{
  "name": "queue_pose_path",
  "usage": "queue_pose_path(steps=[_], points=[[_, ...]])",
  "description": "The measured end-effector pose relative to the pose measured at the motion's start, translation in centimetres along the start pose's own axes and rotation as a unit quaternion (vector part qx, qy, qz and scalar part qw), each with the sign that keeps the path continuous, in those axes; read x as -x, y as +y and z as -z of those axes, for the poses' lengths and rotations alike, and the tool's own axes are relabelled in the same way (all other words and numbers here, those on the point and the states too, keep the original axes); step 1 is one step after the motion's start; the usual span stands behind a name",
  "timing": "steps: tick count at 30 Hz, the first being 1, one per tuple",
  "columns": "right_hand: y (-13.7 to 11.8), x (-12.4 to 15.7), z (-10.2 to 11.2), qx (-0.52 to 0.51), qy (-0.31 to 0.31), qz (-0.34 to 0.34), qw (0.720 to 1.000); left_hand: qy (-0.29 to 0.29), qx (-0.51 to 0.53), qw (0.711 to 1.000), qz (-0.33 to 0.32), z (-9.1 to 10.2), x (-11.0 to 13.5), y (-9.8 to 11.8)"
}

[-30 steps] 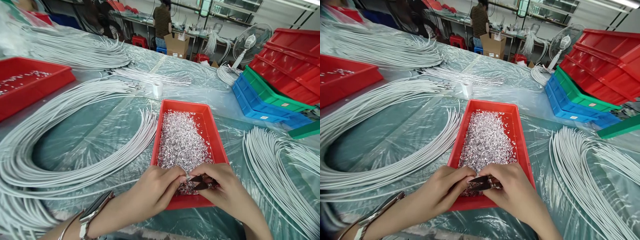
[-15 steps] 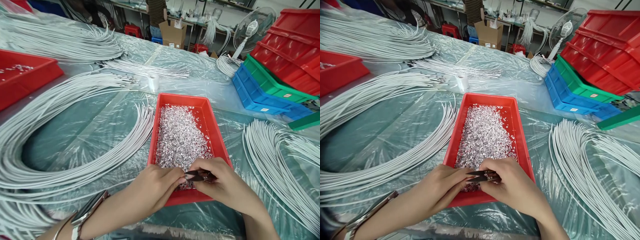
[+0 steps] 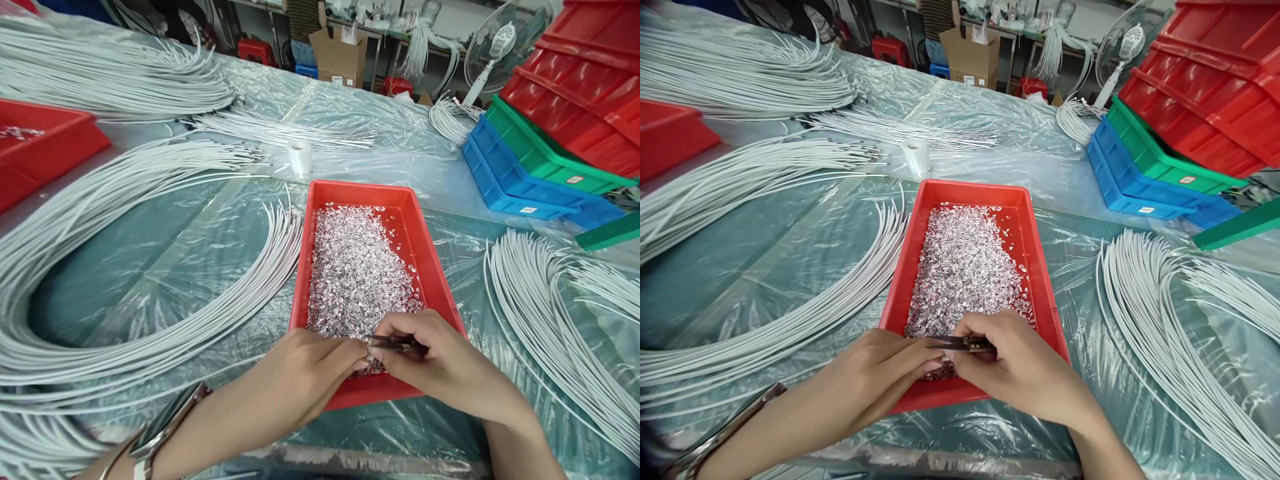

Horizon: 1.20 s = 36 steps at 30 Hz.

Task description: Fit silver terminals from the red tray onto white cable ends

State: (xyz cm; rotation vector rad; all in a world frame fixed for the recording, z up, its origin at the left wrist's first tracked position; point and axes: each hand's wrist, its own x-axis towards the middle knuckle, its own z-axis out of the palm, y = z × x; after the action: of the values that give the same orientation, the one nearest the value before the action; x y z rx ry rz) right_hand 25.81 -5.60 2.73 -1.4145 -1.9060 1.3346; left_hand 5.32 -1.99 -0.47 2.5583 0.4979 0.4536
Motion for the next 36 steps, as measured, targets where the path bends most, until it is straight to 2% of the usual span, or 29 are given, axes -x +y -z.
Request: queue_pose_path(steps=[7, 11, 20, 28, 36], points=[[0.4, 0.07, -0.12, -0.111, 0.005, -0.029, 0.993, 0.083, -0.108, 0.988, -0.075, 0.01, -0.16, 0.2], [0.56, -0.03, -0.17, -0.161, 0.009, -0.042, 0.986, 0.095, -0.119, 0.984, -0.09, -0.18, -0.23, 0.07], [0.25, -0.13, 0.05, -0.219, -0.018, -0.055, 0.974, 0.11, -0.066, 0.987, -0.095, -0.33, 0.08, 0.09], [0.18, -0.29, 0.12, -0.2, -0.005, -0.055, 0.978, 0.152, -0.033, 0.986, -0.067, -0.27, -0.4, 0.46], [-0.14, -0.16, 0.03, -0.206, 0.003, -0.044, 0.978, 0.122, 0.001, 0.991, -0.053, -0.47, 0.45, 0.09]])
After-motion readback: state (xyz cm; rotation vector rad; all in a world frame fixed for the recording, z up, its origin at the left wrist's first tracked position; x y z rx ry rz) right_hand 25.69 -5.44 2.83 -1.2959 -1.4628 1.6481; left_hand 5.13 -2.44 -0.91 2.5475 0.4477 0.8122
